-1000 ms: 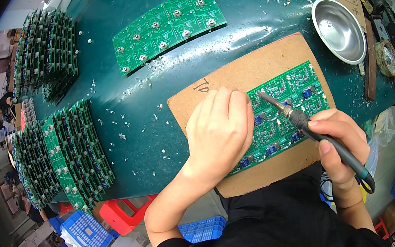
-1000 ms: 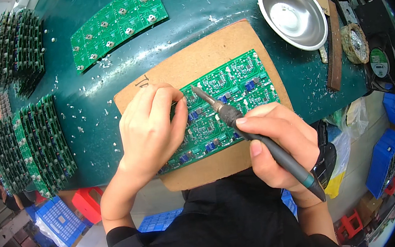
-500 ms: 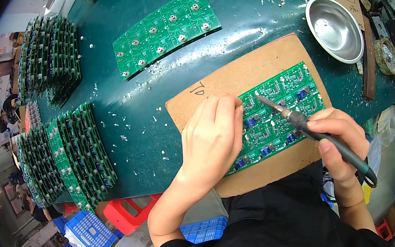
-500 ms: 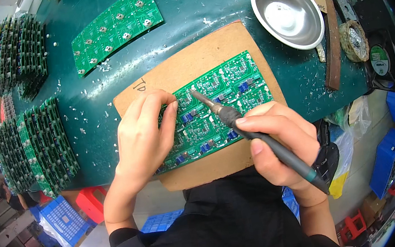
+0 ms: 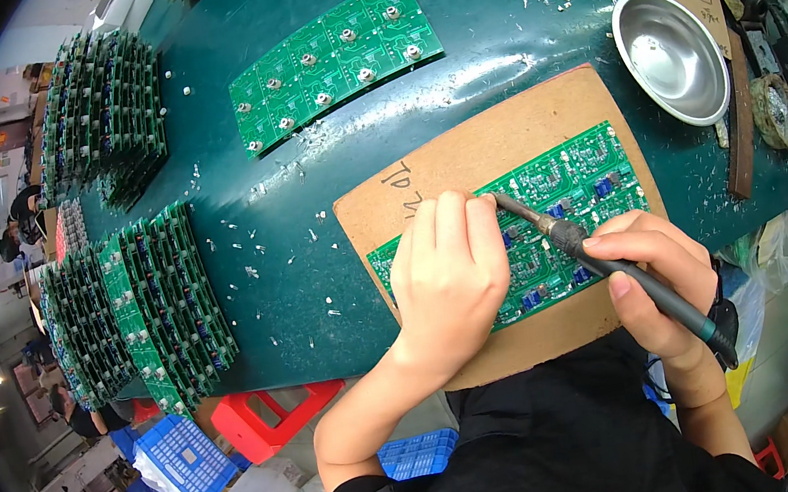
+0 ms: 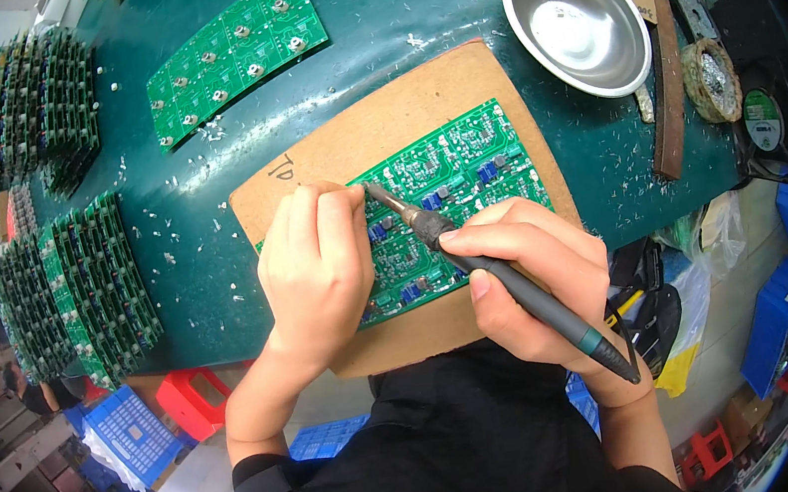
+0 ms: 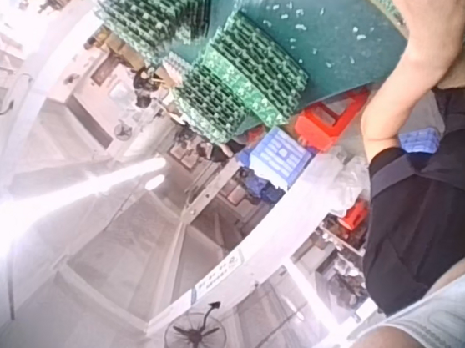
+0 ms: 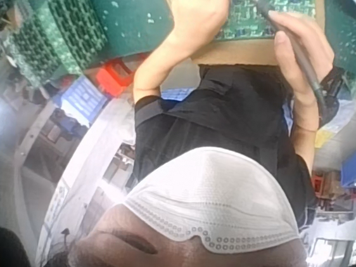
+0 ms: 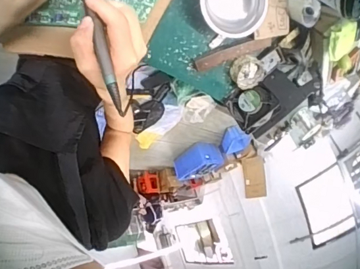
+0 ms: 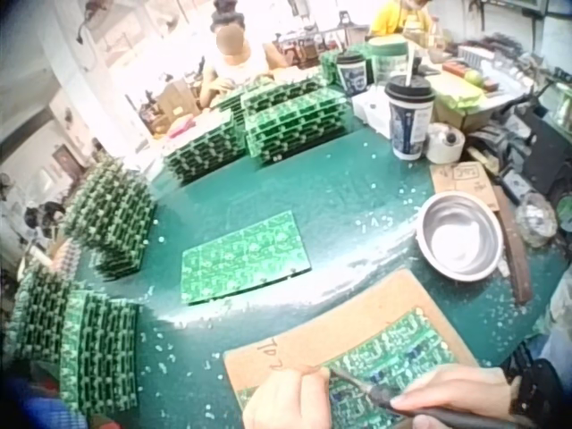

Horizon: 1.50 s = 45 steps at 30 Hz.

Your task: The person assembles circuit boards by inserting components into the boards by hand, soldering the connections with a soldering iron, and stacking the boards on the table.

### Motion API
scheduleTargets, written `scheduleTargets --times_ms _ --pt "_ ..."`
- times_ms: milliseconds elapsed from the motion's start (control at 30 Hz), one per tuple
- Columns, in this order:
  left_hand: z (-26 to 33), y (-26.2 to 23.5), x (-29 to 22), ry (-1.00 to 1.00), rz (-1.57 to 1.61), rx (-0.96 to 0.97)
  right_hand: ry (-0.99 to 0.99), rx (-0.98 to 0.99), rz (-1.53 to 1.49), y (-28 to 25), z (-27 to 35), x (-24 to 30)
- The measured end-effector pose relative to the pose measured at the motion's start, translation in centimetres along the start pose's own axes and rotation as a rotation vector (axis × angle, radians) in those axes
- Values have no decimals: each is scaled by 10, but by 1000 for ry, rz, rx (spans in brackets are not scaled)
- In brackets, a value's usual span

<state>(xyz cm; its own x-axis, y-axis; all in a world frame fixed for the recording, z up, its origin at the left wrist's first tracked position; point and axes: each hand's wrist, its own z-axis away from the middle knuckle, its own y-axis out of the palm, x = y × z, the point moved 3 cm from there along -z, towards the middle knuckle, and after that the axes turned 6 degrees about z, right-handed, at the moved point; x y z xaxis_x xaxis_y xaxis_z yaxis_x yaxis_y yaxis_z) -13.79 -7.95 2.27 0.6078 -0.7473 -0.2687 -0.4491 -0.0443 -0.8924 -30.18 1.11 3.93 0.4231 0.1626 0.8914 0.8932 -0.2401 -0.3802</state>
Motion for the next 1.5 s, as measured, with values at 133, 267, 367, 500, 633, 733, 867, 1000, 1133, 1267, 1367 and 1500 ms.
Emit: scheduleTargets --times_ms 133,267,367,500,633,733,867,1000,1133,1267,1367,1500 --pt "-1 0 0 -46 -11 14 -20 -26 -18 -4 1 -2" --pt "1 -1 4 -59 80 -45 -5 -272 225 -42 17 -7" --pt "1 -3 3 -68 123 -52 185 -649 473 -87 35 -30" --pt "2 -9 9 -89 208 -18 236 -637 992 -131 51 -69" --pt "6 -17 14 -160 252 42 251 -548 1061 -130 54 -77" --pt "-1 -26 22 -278 486 19 269 -524 1059 -124 48 -59" --pt "-11 -47 23 -269 657 -168 91 -730 527 -110 55 -26" --pt "-18 -27 5 -184 602 -67 -82 -303 107 -54 31 -6" --pt "-23 6 4 -60 509 58 -73 -194 32 -33 20 -5" --pt "-27 14 2 -93 473 99 -31 -148 52 -31 15 -4" --pt "-27 16 3 -95 496 66 -9 -124 47 -28 13 -8" --pt "-27 17 5 -119 485 79 -63 -100 78 -23 7 -11"
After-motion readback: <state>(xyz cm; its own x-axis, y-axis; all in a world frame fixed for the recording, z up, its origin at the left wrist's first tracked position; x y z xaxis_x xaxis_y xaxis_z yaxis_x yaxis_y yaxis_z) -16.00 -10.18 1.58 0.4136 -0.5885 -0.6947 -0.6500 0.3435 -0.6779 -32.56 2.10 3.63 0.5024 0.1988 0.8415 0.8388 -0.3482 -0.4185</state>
